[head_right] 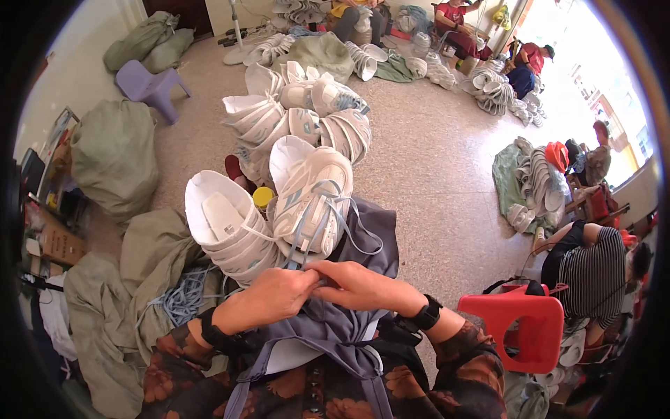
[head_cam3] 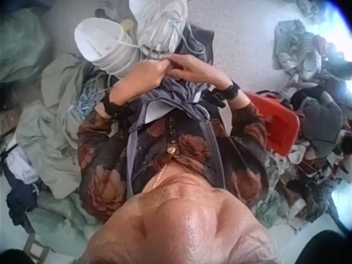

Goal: The recorder is threading and pulling laces through the eyelets of several white athletic shoes.

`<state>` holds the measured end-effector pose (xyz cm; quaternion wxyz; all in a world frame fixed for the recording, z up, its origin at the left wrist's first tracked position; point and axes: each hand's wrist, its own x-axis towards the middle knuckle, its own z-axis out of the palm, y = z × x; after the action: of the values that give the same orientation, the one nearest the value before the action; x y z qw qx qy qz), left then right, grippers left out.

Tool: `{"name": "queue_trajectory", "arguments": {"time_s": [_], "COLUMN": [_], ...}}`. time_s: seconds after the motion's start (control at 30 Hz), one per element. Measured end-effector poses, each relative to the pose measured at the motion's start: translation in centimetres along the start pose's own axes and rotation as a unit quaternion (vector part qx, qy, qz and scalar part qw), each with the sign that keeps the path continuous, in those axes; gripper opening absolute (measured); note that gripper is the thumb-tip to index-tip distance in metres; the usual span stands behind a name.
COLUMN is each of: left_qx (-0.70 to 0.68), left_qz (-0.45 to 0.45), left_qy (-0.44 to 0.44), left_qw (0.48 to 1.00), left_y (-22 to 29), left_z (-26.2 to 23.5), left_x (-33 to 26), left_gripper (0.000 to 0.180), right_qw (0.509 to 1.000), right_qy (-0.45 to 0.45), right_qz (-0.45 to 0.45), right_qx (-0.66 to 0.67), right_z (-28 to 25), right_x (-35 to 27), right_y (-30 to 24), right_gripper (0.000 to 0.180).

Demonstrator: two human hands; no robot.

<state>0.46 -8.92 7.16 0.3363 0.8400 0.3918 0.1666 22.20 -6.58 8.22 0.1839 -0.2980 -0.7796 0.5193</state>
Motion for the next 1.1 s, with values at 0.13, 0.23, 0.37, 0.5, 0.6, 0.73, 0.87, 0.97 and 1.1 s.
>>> {"name": "queue_trajectory", "arguments": {"time_s": [0.13,0.23,0.37,0.5,0.6,0.73,0.87,0.97,1.1], "left_qx": [-0.042,-0.109,-0.129,-0.089,0.023,0.106,0.092,0.092,0.078], "left_qz": [0.032,0.034,0.037,0.109,0.092,0.124,0.120,0.111,0.121], "left_qy": [0.005,-0.003,0.051,0.126,0.147,0.208,0.205,0.209,0.221], "left_qw": [0.999,0.993,0.990,0.982,0.985,0.964,0.967,0.967,0.965], "left_y": [-0.1,-1.0,-2.6,-3.8,-4.2,-5.9,-6.7,-6.9,-6.9], "left_z": [0.7,1.0,0.9,1.0,0.7,1.1,1.9,2.3,2.5], "left_x": [1.6,1.8,2.1,3.1,3.7,4.8,5.2,5.2,5.3], "left_gripper": [0.017,0.018,0.017,0.013,0.011,0.011,0.012,0.012,0.011], "right_qw": [0.996,0.983,0.937,0.915,0.953,0.954,0.948,0.945,0.940], "right_qy": [-0.052,0.051,0.330,0.376,0.282,0.282,0.299,0.278,0.237], "right_qz": [0.072,0.147,0.082,0.089,0.109,0.077,0.094,0.028,-0.032], "right_qx": [-0.007,0.099,0.085,-0.118,-0.029,-0.073,-0.050,-0.171,-0.243], "right_z": [-2.7,-6.1,-13.4,-10.2,-6.5,-3.8,-4.4,-4.7,-5.4], "right_x": [-1.6,-3.7,-5.4,-1.3,1.6,5.6,8.5,9.8,10.4], "right_y": [0.7,1.9,4.6,5.7,6.9,8.0,7.7,7.5,7.1], "right_gripper": [0.026,0.019,0.014,0.012,0.020,0.022,0.023,0.020,0.014]}}
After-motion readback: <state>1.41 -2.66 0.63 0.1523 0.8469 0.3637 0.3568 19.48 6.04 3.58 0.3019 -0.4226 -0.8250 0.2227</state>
